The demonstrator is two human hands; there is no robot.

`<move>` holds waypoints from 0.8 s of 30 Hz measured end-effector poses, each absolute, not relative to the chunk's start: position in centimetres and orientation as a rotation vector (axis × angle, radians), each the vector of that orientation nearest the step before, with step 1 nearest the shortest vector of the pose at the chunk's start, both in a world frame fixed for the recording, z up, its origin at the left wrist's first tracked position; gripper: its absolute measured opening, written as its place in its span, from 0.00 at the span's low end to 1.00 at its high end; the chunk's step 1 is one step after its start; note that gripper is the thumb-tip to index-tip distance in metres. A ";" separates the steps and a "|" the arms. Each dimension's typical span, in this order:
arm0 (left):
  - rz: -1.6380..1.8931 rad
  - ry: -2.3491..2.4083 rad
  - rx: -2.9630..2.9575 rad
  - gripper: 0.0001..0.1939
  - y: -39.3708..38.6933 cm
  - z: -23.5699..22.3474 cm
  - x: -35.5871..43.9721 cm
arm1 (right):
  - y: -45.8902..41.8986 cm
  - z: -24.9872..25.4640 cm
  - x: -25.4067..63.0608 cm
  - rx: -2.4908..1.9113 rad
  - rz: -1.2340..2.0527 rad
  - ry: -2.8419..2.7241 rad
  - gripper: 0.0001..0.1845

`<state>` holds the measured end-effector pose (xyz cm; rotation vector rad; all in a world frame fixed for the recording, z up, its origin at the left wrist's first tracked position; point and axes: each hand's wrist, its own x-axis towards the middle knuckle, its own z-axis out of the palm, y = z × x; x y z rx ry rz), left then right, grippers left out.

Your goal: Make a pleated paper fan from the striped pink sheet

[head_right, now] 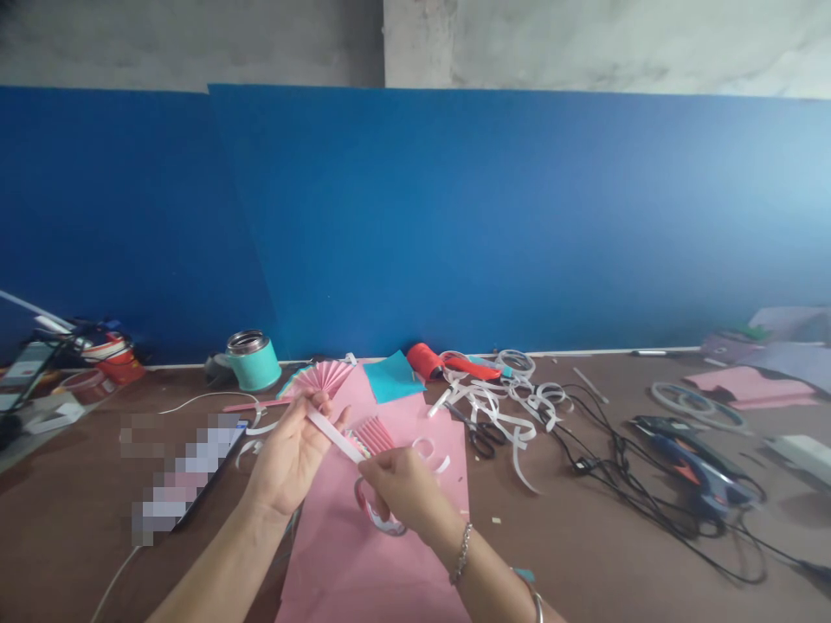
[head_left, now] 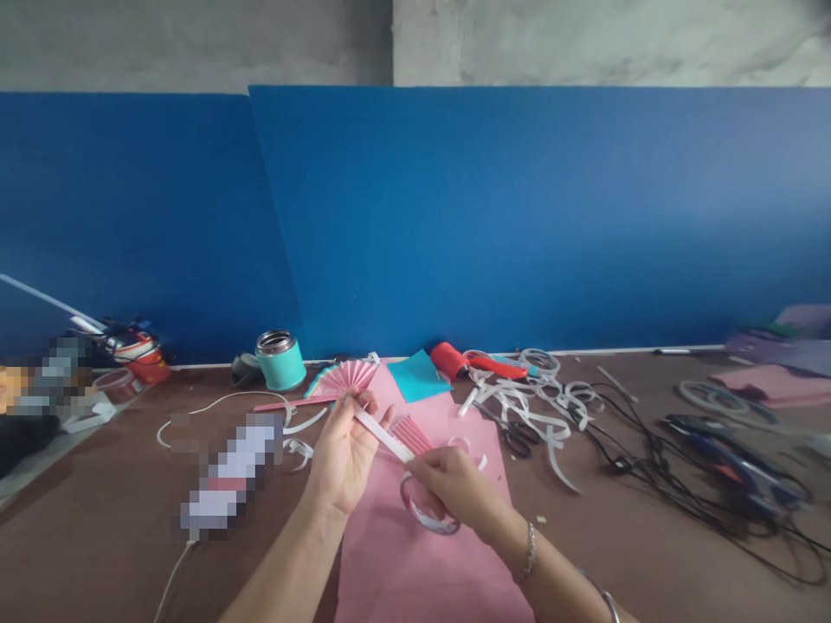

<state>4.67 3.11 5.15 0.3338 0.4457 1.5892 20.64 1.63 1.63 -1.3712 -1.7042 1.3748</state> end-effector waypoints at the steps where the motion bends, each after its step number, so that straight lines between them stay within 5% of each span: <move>1: 1.588 0.445 0.330 0.09 3.1 5.2 4.7 | 1.7 1.5 20.6 -1.368 1.371 -1.706 0.27; 24: 1.592 0.371 0.455 0.03 3.4 4.6 4.3 | 1.6 1.8 20.5 -1.471 1.288 -1.717 0.27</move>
